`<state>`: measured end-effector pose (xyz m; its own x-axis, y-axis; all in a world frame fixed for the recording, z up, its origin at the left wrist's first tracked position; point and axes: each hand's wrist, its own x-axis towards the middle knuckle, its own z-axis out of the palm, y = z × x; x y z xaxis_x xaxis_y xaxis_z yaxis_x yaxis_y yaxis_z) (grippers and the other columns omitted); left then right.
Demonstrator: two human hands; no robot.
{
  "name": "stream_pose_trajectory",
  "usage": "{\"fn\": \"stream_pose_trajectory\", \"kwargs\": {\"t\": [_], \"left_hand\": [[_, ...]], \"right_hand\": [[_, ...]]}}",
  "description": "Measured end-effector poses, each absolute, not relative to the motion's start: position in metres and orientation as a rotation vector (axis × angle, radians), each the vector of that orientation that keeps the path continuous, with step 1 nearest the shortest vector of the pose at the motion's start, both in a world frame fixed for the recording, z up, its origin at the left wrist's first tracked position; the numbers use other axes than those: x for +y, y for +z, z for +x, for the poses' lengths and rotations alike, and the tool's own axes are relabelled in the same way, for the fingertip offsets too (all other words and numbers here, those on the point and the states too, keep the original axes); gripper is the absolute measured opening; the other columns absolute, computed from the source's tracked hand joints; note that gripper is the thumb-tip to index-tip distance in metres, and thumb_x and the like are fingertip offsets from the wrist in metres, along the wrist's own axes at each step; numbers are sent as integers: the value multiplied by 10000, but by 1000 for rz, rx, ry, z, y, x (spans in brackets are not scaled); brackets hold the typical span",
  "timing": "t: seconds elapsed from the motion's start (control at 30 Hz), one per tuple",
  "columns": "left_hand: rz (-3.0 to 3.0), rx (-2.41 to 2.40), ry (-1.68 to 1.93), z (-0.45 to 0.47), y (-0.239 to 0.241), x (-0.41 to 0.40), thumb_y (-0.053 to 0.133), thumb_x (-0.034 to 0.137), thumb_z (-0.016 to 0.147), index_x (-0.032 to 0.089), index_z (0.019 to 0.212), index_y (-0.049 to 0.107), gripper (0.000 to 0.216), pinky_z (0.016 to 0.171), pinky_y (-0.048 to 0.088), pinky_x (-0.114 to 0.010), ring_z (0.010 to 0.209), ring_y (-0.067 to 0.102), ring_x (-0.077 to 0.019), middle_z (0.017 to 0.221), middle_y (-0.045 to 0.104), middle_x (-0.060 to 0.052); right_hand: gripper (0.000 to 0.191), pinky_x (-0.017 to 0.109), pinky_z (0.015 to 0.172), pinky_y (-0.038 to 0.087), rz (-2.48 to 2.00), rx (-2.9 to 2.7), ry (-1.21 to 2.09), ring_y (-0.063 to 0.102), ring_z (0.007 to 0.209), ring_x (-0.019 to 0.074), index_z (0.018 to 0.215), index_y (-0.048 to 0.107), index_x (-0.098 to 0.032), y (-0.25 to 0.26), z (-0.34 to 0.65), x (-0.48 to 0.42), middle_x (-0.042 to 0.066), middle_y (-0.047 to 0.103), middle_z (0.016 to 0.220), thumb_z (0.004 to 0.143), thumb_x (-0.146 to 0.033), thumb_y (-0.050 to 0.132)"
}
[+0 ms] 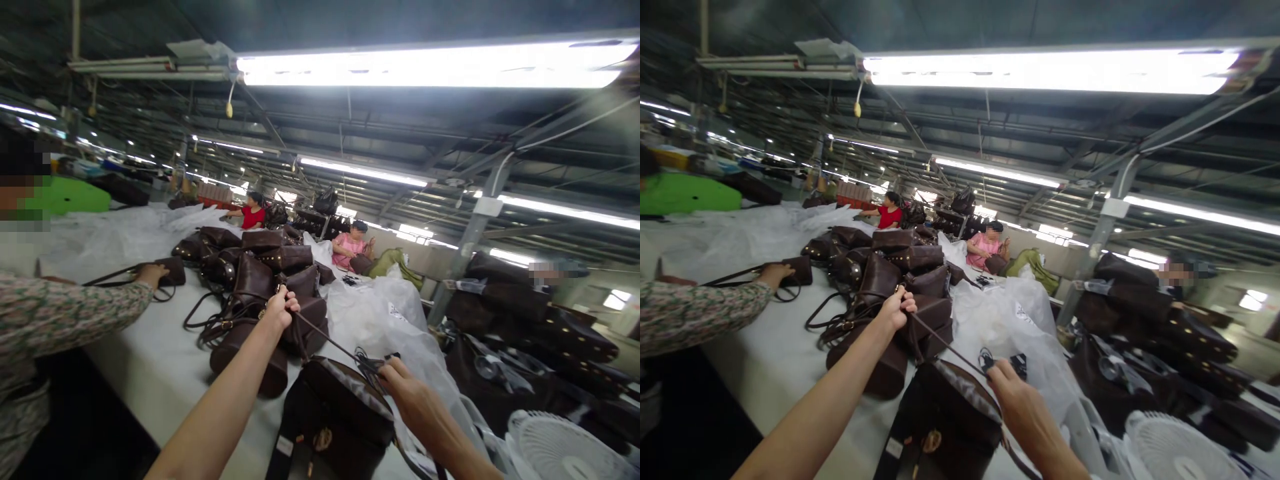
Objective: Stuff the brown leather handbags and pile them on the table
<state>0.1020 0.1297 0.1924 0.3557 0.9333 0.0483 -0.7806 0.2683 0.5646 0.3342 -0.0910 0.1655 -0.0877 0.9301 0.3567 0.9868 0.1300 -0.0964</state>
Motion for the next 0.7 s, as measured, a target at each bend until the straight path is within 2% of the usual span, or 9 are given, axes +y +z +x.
{"fn": "stream_pose_trajectory", "kwargs": {"t": [0.1,0.17,0.27,0.33,0.4,0.5,0.6,0.7], "left_hand": [[642,343,1095,98,194,127,465,307,969,189,714,354,302,364,213,-128,302,271,-4,525,471,76],[726,345,982,106,199,115,524,268,938,171,761,426,224,368,266,-139,333,395,-35,589,577,10],[902,315,758,125,208,92,651,290,854,147,839,491,216,472,455,-235,527,629,-165,701,669,-95],[1047,281,624,137,211,78,682,366,821,143,872,496,294,576,524,-328,628,676,-219,735,680,-111],[1175,247,536,143,211,68,657,437,822,144,885,494,342,599,531,-347,595,659,-198,717,664,-84],[1266,225,542,140,208,60,625,466,825,159,873,484,341,482,453,-233,423,492,-78,616,568,19],[1389,234,556,128,203,63,695,396,761,177,823,474,317,388,288,-155,374,322,-27,553,457,87],[1510,311,637,116,198,74,762,286,675,172,729,483,306,360,215,-163,363,309,-32,495,428,96]], "right_hand": [[264,318,680,484,-1849,-2161,-192,634,779,205,904,574,-246,176,355,-106,81,614,936,959,-275,318],[268,308,647,465,-1936,-2183,-269,629,724,198,838,568,-236,193,346,-105,70,619,874,964,-274,334],[245,285,578,411,-2124,-2218,-513,634,687,201,842,589,-214,227,310,-86,73,635,833,963,-263,382],[227,268,575,398,-2158,-2246,-664,654,732,202,902,606,-198,247,285,-67,81,649,866,966,-223,389],[240,259,573,399,-2182,-2232,-754,669,762,203,942,618,-192,261,267,-50,83,659,883,969,-197,379],[273,257,580,415,-2166,-2223,-805,684,800,212,987,632,-210,267,256,-33,77,675,902,990,-267,365],[283,263,580,421,-2139,-2203,-830,691,822,231,974,635,-212,265,265,-28,71,689,901,984,-370,401],[241,263,587,418,-2197,-2113,-847,693,828,227,968,618,-191,260,286,-32,84,695,940,980,-337,427]]}}
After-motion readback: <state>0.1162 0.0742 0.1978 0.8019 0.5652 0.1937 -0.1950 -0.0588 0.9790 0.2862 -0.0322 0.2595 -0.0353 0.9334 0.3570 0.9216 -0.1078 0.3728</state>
